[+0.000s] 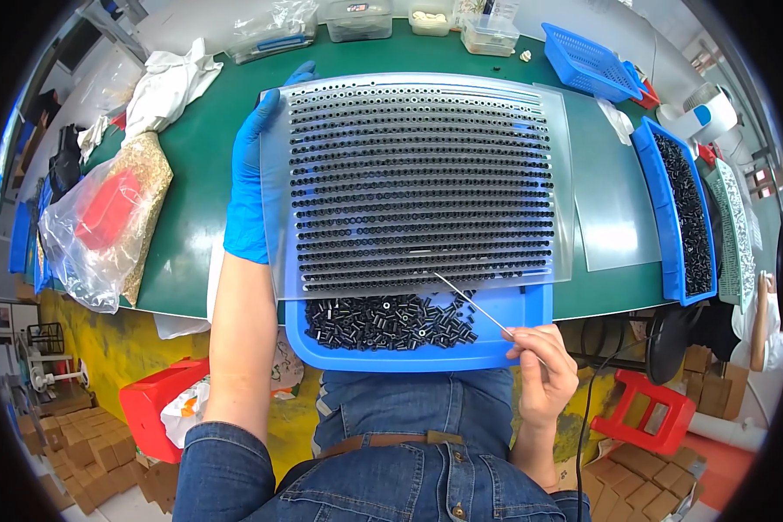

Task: Arranging small black components into a grid tray using a thin metal pick tool.

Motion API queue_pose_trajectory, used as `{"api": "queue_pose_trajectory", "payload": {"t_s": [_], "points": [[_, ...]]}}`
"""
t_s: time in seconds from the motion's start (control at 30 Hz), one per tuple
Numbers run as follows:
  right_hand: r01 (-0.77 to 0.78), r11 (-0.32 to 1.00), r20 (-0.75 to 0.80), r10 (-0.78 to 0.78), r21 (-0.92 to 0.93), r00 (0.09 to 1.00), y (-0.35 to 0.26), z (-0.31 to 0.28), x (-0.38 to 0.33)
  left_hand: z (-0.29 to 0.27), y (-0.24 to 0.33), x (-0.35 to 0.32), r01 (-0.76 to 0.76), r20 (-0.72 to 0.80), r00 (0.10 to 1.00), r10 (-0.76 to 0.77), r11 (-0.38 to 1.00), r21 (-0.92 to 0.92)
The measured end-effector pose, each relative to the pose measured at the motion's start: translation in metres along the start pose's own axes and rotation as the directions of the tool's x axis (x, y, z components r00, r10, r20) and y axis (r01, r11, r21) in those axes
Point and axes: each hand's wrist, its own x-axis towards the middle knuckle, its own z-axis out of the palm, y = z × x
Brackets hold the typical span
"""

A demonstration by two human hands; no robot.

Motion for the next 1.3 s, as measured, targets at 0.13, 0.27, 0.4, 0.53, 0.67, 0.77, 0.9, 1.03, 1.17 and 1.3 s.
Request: {"api": "queue_pose_trajectory", "payload": {"t_s": [0.13,0.27,0.4,0.53,0.67,0.77,0.9,1.03,1.17,1.3], "points": [[-0.028,0.999,-0.046,0.03,0.046,0.998,0.003,-0.008,-0.002,0.001,0.001,-0.001,0.012,-0.002,1.0,-0.012,1.0,-0.008],[-0.036,0.997,-0.082,0.041,0.069,0.996,0.009,-0.016,-0.006,0.002,0.001,-0.002,0.029,0.004,1.0,-0.029,0.999,-0.014],[-0.039,0.996,-0.101,0.047,0.075,0.994,0.013,-0.027,-0.008,0.001,0.0,-0.001,0.005,-0.01,1.0,-0.005,1.0,0.012],[-0.028,0.998,-0.09,0.034,0.06,0.995,0.013,-0.029,-0.009,0.002,0.002,-0.002,0.003,-0.008,1.0,-0.003,1.0,0.01],[-0.013,0.997,-0.071,0.018,0.072,0.997,0.009,-0.017,-0.006,0.011,0.004,-0.005,0.004,-0.011,1.0,-0.003,0.999,0.045],[0.007,0.998,-0.009,-0.007,0.062,1.0,0.002,-0.001,-0.003,0.014,0.004,-0.008,0.031,-0.001,1.0,-0.031,0.993,0.114],[0.177,0.982,0.192,-0.161,-0.07,0.968,-0.007,0.023,0.008,0.007,0.004,-0.005,0.028,-0.009,1.0,-0.027,0.993,0.112],[0.197,0.979,0.205,-0.184,-0.046,0.961,-0.013,0.04,0.012,0.007,0.003,-0.003,0.025,-0.008,1.0,-0.025,1.0,-0.006],[0.228,0.973,0.22,-0.214,-0.04,0.952,-0.017,0.046,0.017,0.009,0.005,-0.004,0.009,0.035,0.999,-0.008,1.0,-0.014],[0.194,0.979,0.213,-0.178,-0.06,0.961,-0.017,0.042,0.017,0.01,0.004,-0.005,-0.021,0.008,1.0,0.021,0.999,0.04]]}}
